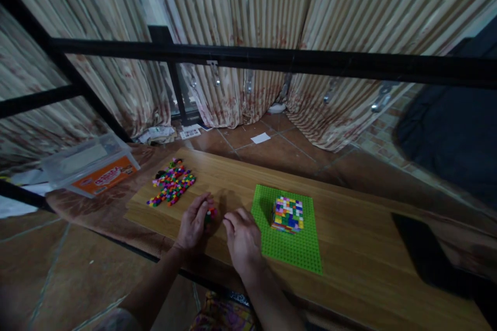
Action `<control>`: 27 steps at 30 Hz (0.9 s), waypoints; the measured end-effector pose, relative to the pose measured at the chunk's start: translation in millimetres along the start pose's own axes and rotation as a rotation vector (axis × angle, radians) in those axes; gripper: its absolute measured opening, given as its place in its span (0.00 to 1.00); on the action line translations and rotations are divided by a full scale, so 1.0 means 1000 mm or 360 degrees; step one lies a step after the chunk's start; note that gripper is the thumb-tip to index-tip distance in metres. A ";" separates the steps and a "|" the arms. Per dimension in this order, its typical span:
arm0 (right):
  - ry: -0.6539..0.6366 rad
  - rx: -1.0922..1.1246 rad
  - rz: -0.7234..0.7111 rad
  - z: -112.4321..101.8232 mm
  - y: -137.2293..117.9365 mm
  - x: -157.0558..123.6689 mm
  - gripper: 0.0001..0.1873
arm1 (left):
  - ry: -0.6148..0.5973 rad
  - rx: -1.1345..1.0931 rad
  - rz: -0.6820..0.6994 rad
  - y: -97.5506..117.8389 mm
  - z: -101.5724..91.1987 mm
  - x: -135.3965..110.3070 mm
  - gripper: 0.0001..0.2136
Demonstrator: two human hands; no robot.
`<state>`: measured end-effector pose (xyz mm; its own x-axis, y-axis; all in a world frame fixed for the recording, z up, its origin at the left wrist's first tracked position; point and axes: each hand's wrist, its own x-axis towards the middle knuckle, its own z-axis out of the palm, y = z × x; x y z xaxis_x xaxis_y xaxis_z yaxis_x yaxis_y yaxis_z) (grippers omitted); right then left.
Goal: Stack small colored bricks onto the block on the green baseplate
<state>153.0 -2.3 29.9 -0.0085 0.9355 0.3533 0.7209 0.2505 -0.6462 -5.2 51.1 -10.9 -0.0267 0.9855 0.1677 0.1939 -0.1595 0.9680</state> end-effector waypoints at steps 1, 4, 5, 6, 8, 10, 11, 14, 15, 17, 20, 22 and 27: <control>0.0080 0.0046 -0.0002 -0.011 0.002 -0.006 0.10 | 0.0006 -0.0016 -0.0009 -0.001 0.000 0.000 0.21; 0.0235 0.0035 0.0026 -0.048 0.015 -0.021 0.10 | 0.0011 -0.0062 -0.0059 -0.002 0.001 0.000 0.22; 0.0306 -0.0014 0.0052 -0.060 0.022 -0.024 0.10 | 0.0003 -0.0065 -0.0074 -0.002 0.001 0.000 0.22; 0.0364 -0.0070 0.0069 -0.070 0.029 -0.026 0.11 | -0.0005 -0.0063 -0.0085 -0.001 0.001 0.000 0.23; 0.0443 -0.0181 0.0083 -0.086 0.044 -0.027 0.12 | -0.0004 -0.0042 -0.0091 0.001 0.001 0.000 0.22; 0.0491 -0.0294 0.0079 -0.094 0.056 -0.024 0.14 | 0.0007 -0.0014 -0.0084 0.002 0.001 0.000 0.22; 0.0506 -0.0348 0.0075 -0.096 0.061 -0.023 0.15 | 0.0012 -0.0003 -0.0078 0.002 0.001 0.000 0.22; 0.0519 -0.0470 0.0052 -0.096 0.070 -0.018 0.17 | 0.0014 0.0003 -0.0054 0.002 0.000 0.001 0.21; 0.0519 -0.0495 0.0043 -0.095 0.071 -0.017 0.17 | 0.0011 0.0004 -0.0048 0.002 0.000 0.001 0.21; 0.0520 -0.0530 0.0037 -0.093 0.072 -0.016 0.16 | 0.0000 0.0004 -0.0058 0.003 0.000 0.001 0.21; 0.0533 -0.0543 0.0053 -0.091 0.073 -0.015 0.14 | -0.0004 -0.0019 -0.0110 0.007 0.001 0.000 0.22; 0.0554 -0.0527 0.0061 -0.091 0.073 -0.014 0.14 | -0.0002 -0.0036 -0.0125 0.010 0.001 0.000 0.23; 0.0599 -0.0511 0.0046 -0.092 0.073 -0.015 0.13 | -0.0002 -0.0025 -0.0095 0.007 0.001 -0.001 0.22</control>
<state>269.5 -20.7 39.4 0.2227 0.7712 0.5964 0.8947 0.0813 -0.4393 -2.7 49.5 -4.1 -0.0367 0.9933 0.1095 0.1767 -0.1014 0.9790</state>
